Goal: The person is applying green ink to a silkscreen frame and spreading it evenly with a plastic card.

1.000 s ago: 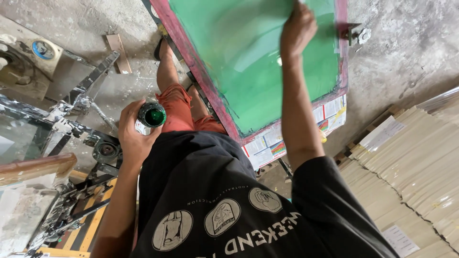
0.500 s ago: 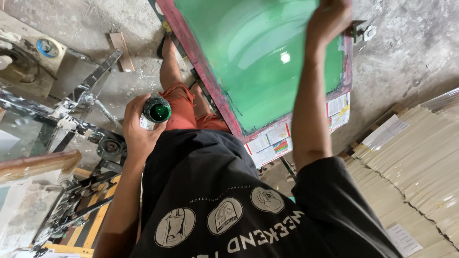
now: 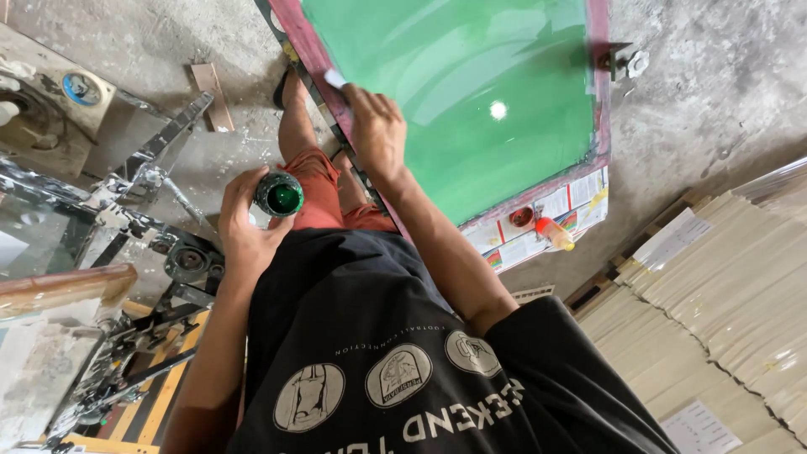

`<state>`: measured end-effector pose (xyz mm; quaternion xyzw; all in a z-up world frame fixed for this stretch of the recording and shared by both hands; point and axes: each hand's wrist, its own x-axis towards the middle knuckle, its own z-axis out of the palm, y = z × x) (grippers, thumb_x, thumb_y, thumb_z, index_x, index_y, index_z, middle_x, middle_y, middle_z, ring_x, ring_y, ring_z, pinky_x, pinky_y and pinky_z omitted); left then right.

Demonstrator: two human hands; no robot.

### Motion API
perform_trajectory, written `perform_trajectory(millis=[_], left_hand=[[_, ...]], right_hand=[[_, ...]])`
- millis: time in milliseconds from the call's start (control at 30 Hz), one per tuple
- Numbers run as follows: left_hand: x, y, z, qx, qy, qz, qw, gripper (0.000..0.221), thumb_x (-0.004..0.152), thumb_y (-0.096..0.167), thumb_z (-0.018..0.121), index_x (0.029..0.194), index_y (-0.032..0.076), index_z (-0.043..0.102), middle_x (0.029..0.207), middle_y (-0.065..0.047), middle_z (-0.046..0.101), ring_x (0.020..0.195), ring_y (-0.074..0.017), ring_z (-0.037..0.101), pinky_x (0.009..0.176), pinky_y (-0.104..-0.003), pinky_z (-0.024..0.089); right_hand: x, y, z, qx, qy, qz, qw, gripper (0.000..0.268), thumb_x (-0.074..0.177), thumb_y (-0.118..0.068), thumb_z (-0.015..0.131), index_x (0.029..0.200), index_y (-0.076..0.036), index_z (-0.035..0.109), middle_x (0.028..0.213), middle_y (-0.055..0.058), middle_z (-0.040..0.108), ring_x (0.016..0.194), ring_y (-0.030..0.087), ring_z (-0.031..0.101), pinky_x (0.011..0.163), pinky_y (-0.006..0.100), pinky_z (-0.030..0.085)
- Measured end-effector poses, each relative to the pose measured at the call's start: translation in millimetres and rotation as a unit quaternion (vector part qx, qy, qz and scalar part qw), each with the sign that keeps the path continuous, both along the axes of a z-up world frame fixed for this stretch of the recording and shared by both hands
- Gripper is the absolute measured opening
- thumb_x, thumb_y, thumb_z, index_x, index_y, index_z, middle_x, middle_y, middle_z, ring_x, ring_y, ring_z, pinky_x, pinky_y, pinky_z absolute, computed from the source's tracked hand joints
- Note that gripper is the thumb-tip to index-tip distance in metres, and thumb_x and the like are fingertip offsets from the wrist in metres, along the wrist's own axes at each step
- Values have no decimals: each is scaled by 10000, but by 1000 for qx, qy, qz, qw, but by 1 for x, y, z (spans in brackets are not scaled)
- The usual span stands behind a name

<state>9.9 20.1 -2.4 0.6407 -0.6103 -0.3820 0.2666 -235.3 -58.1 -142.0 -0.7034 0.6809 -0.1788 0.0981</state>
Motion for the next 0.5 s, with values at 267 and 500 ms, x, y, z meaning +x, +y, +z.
perform_trajectory(millis=[267, 500], left_hand=[[5, 0, 6, -6, 6, -13, 1000, 639, 794, 73, 873, 1369, 2, 604, 1356, -177, 621, 1261, -358, 638, 1090, -434, 532], [14, 6, 5, 2, 4, -5, 1000, 631, 814, 81, 869, 1377, -1, 597, 1370, -172, 611, 1278, -359, 629, 1092, -436, 526]], right_hand=[[-245, -69, -37, -85, -16, -204, 975, 161, 966, -38, 670, 989, -102, 816, 836, 97, 778, 674, 197, 696, 595, 330, 530], [-408, -148, -130, -57, 102, -311, 943, 139, 915, -80, 634, 918, -94, 772, 712, -55, 760, 497, -61, 638, 492, 198, 480]])
